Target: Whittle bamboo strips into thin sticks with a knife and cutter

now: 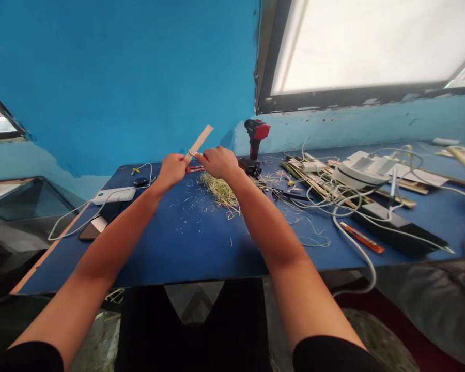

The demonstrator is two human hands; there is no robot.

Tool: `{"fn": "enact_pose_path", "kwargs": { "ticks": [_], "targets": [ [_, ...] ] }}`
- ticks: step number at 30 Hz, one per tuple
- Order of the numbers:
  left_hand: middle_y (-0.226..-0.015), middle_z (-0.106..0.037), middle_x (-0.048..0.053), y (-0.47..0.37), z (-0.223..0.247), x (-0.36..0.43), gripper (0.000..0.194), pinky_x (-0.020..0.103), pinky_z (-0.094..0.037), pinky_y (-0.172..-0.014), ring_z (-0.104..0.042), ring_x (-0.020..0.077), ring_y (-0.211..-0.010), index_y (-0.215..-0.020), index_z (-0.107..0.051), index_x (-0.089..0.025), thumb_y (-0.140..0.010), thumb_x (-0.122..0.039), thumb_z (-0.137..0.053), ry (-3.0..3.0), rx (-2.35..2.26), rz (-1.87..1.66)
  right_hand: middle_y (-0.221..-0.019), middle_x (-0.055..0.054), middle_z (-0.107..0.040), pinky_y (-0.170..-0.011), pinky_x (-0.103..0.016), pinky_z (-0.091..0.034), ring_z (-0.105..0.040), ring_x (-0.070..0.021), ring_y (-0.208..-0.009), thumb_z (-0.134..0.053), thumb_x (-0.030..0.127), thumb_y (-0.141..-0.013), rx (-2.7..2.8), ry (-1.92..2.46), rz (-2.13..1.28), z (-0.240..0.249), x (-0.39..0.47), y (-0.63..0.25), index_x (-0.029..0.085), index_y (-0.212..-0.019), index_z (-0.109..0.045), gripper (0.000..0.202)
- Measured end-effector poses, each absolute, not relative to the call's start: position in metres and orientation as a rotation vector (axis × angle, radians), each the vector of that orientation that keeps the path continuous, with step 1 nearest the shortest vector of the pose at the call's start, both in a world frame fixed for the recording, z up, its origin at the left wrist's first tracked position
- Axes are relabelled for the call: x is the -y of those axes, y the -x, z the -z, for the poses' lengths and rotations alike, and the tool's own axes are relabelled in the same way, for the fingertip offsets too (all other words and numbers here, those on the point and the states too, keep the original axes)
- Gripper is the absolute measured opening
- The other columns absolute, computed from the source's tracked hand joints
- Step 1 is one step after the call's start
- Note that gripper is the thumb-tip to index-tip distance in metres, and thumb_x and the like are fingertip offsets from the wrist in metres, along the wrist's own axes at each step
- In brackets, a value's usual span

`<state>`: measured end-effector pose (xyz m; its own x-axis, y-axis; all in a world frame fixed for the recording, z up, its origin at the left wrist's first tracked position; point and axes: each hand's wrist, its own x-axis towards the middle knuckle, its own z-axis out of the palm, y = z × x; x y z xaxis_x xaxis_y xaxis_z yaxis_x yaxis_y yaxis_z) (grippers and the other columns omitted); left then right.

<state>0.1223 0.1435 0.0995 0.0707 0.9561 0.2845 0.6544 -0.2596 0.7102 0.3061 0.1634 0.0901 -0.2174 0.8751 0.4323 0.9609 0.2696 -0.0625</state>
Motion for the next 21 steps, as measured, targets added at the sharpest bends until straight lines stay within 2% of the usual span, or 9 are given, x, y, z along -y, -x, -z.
{"fn": "enact_pose_path", "kwargs": {
  "ticks": [4,10,15,18,21],
  "targets": [
    [-0.056,-0.061,0.003,-0.120,-0.100,-0.146,0.041,0.034,-0.040,-0.067,-0.061,0.0193,-0.066,-0.059,-0.063,-0.022,-0.100,-0.022,-0.056,-2.020,-1.620,-1.046,-0.099,-0.016,-0.079,-0.067,-0.037,-0.030,-0.068,-0.0289,-0.087,-0.030,0.064,-0.112,2.117,1.715,0.354,-0.091,-0.162,-0.304,0.020,-0.101,-0.079,0.067],
    [-0.060,-0.062,0.005,-0.121,-0.100,-0.146,0.039,0.037,-0.037,-0.067,-0.058,0.0196,-0.063,-0.060,-0.061,-0.022,-0.098,-0.022,-0.056,-2.078,-1.660,-1.007,-0.100,-0.016,-0.079,-0.071,-0.037,-0.036,-0.068,-0.0289,-0.087,-0.029,0.066,-0.112,2.086,1.734,0.352,-0.090,-0.162,-0.309,0.020,-0.101,-0.080,0.069],
    [-0.065,-0.068,0.008,-0.119,-0.103,-0.143,0.033,0.036,-0.040,-0.069,-0.063,0.0213,-0.069,-0.069,-0.071,-0.019,-0.097,-0.020,-0.055,-2.126,-1.710,-0.877,-0.101,-0.019,-0.078,-0.077,-0.041,-0.043,-0.069,-0.0315,-0.091,-0.022,0.071,-0.111,2.053,1.749,0.299,-0.085,-0.171,-0.316,0.020,-0.103,-0.081,0.079],
    [-0.069,-0.070,0.010,-0.122,-0.102,-0.139,0.029,0.035,-0.041,-0.069,-0.062,0.0210,-0.067,-0.076,-0.076,-0.017,-0.094,-0.017,-0.054,-2.129,-1.687,-0.803,-0.106,-0.020,-0.079,-0.081,-0.041,-0.044,-0.070,-0.0326,-0.096,-0.023,0.066,-0.112,1.964,1.792,0.248,-0.083,-0.179,-0.337,0.019,-0.104,-0.082,0.076],
    [-0.070,-0.070,0.011,-0.128,-0.099,-0.135,0.028,0.036,-0.042,-0.070,-0.061,0.0211,-0.066,-0.075,-0.076,-0.017,-0.094,-0.017,-0.054,-2.179,-1.624,-0.774,-0.111,-0.020,-0.079,-0.083,-0.042,-0.045,-0.069,-0.0337,-0.101,-0.029,0.060,-0.113,1.877,1.857,0.218,-0.083,-0.182,-0.359,0.018,-0.105,-0.081,0.067]
  ]
}}
